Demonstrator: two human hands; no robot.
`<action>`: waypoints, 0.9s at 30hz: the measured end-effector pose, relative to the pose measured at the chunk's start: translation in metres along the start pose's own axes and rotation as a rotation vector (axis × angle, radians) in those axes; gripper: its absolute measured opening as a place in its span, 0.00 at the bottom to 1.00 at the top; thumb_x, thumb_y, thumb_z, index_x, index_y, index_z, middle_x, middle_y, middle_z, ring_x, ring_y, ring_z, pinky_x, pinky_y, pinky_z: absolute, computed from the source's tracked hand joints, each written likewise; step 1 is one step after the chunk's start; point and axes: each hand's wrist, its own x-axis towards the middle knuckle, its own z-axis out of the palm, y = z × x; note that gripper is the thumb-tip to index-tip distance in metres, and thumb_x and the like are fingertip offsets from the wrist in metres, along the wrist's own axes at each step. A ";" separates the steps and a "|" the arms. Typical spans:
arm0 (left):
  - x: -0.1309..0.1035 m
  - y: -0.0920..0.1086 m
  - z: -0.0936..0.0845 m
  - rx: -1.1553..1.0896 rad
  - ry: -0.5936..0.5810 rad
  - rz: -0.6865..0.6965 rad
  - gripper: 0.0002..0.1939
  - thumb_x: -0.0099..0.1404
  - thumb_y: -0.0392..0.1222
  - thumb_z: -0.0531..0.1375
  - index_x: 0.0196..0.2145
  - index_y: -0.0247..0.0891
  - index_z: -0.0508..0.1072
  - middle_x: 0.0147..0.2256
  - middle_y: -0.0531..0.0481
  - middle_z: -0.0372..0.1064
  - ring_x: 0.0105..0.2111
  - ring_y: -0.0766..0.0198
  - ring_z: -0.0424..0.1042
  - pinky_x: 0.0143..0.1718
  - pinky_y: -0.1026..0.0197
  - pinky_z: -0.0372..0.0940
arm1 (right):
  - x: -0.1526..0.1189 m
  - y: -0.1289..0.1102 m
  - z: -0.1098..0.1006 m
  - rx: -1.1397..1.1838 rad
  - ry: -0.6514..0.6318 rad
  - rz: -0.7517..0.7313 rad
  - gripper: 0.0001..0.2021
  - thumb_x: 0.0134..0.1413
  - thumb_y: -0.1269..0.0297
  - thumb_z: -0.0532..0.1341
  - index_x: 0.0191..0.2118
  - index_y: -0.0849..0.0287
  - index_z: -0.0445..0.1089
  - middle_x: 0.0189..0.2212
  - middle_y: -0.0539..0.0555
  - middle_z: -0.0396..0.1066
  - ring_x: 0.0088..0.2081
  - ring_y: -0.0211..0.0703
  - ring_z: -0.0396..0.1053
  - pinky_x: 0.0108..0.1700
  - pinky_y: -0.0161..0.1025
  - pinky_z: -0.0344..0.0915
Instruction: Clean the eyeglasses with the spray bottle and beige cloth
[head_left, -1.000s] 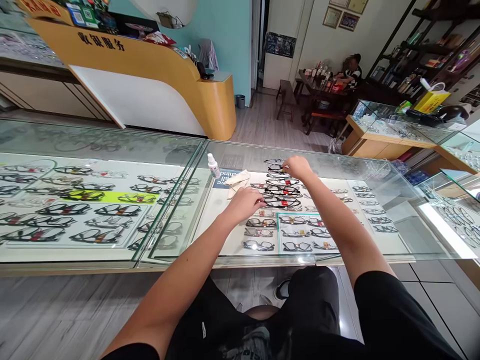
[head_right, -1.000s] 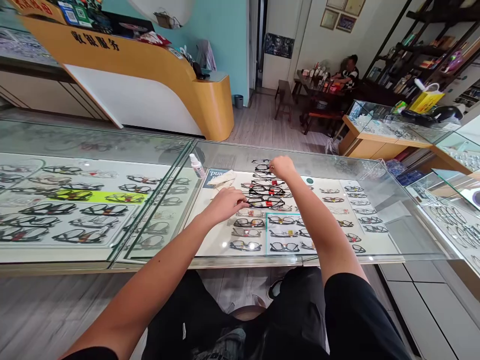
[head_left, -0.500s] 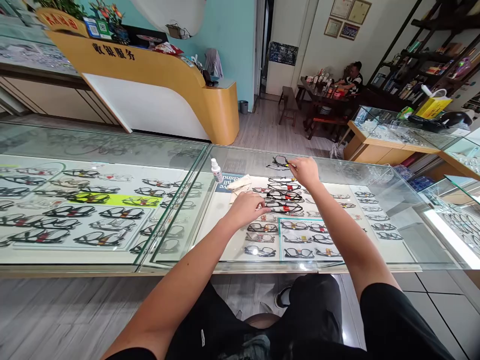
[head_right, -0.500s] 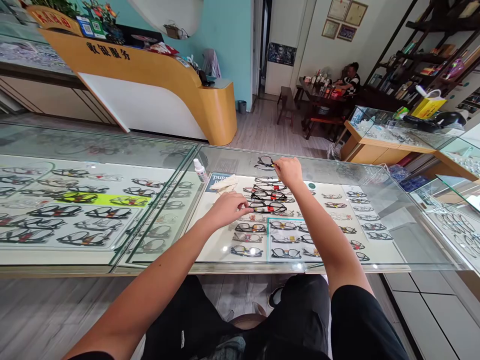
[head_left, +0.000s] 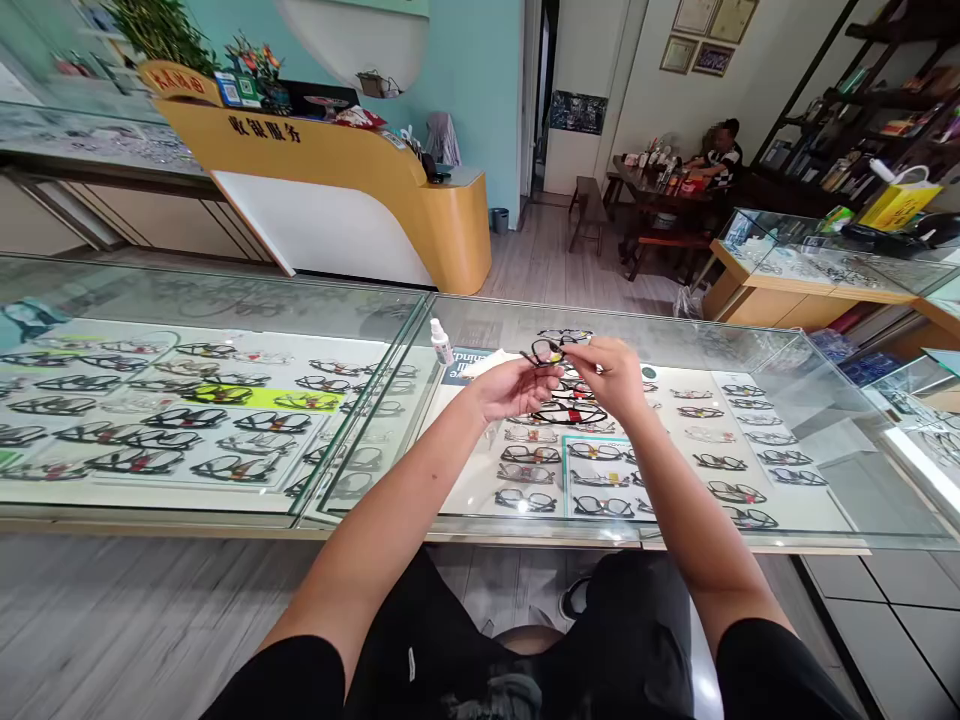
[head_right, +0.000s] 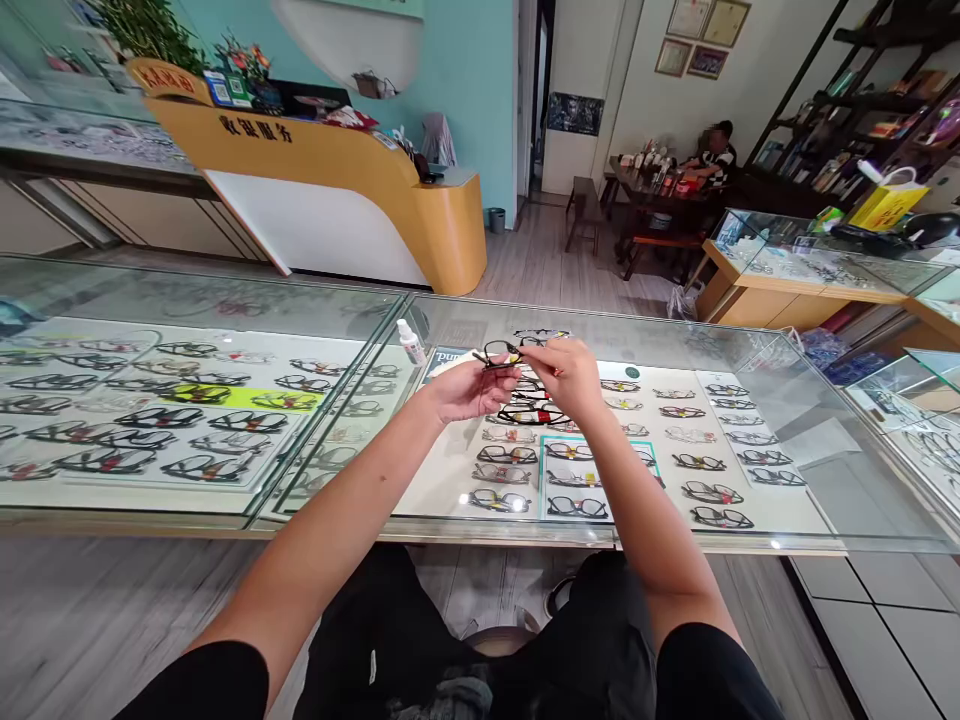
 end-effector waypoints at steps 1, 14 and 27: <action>0.001 0.001 0.000 -0.045 -0.024 -0.021 0.13 0.74 0.49 0.65 0.36 0.36 0.77 0.28 0.49 0.67 0.23 0.70 0.59 0.22 0.66 0.56 | -0.001 0.000 0.000 -0.019 -0.011 -0.024 0.19 0.75 0.52 0.59 0.50 0.50 0.88 0.28 0.57 0.73 0.36 0.52 0.71 0.47 0.47 0.63; 0.020 -0.027 -0.015 0.299 0.179 0.390 0.27 0.58 0.61 0.78 0.38 0.36 0.77 0.34 0.48 0.77 0.30 0.69 0.71 0.30 0.66 0.66 | -0.004 0.016 0.013 0.582 -0.053 0.450 0.19 0.58 0.40 0.71 0.37 0.53 0.83 0.29 0.51 0.70 0.33 0.45 0.62 0.39 0.44 0.60; 0.020 -0.026 -0.018 0.654 0.282 0.562 0.31 0.59 0.72 0.71 0.31 0.37 0.80 0.26 0.53 0.66 0.28 0.66 0.63 0.32 0.60 0.59 | -0.005 0.021 0.026 0.992 -0.194 0.604 0.20 0.45 0.46 0.79 0.37 0.55 0.82 0.26 0.45 0.63 0.30 0.37 0.53 0.35 0.41 0.49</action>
